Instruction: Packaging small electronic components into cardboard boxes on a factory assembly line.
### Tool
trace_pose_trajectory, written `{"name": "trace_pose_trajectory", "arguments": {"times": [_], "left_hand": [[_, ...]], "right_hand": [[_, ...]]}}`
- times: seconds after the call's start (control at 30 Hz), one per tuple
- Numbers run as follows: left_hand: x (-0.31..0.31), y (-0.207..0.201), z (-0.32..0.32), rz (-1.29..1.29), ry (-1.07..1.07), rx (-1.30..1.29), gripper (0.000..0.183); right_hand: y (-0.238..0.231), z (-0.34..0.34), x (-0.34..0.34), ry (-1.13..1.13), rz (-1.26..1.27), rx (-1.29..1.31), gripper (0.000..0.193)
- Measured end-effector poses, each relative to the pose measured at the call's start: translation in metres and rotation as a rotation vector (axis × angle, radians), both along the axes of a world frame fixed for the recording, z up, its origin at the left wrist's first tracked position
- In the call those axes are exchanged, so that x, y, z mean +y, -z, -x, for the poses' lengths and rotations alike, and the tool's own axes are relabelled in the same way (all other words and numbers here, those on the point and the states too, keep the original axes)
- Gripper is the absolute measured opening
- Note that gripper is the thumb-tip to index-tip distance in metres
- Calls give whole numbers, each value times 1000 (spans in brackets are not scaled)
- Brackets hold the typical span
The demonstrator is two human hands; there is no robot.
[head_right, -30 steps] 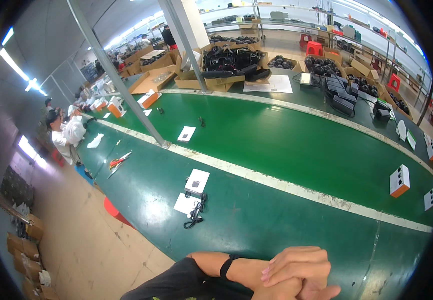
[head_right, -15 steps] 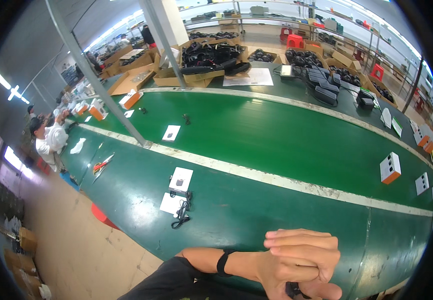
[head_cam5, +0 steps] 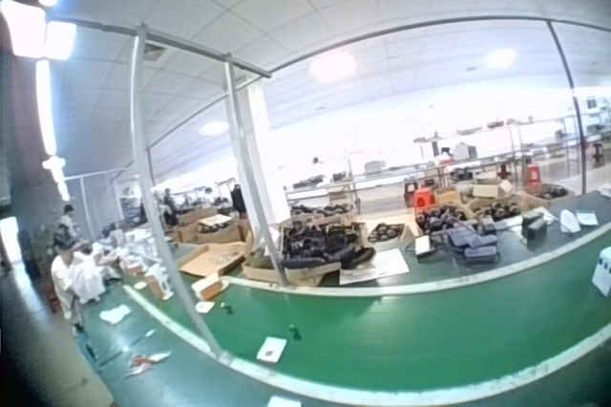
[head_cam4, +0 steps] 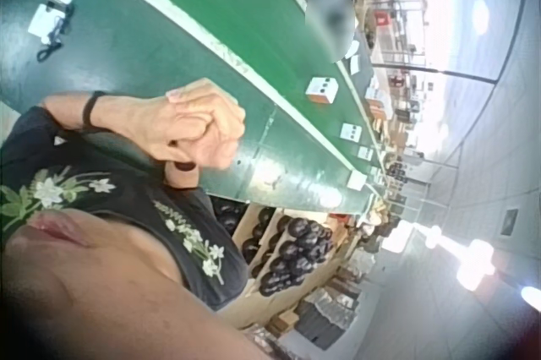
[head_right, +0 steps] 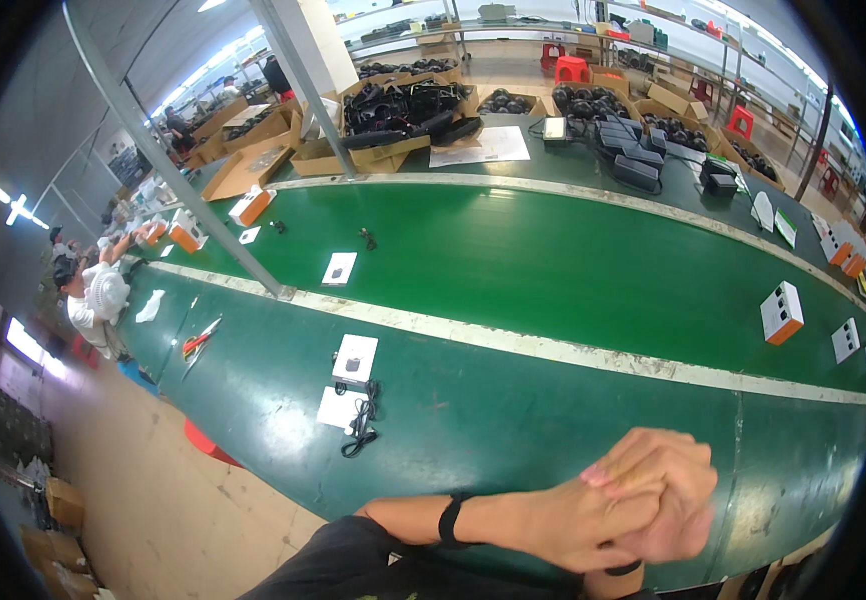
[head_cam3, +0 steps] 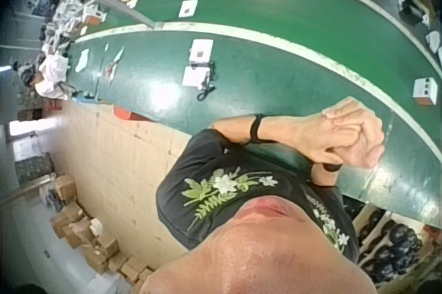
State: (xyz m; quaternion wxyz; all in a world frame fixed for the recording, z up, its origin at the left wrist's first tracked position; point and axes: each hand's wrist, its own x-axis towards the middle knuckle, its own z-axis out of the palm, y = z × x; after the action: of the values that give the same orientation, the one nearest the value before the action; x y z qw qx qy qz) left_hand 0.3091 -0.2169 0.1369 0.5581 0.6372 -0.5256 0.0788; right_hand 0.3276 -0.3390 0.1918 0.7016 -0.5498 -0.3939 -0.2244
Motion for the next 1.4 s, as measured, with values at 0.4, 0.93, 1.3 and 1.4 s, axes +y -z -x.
{"name": "trace_pose_trajectory", "arguments": {"times": [0.4,0.93,1.3,1.4], "left_hand": [[39,-68,8,-122,574,-75,93],[49,-48,46,-612,581,-932,110],[17,-27,26,329,460,493,56],[0,-5,34,448,289,304,49]], "right_hand": [[47,82,-39,-460,419,369,101],[2,73,-69,-882,1234,-724,104],[39,61,-38,-726,747,-99,83],[97,80,73,-620,-208,-133,62]]}}
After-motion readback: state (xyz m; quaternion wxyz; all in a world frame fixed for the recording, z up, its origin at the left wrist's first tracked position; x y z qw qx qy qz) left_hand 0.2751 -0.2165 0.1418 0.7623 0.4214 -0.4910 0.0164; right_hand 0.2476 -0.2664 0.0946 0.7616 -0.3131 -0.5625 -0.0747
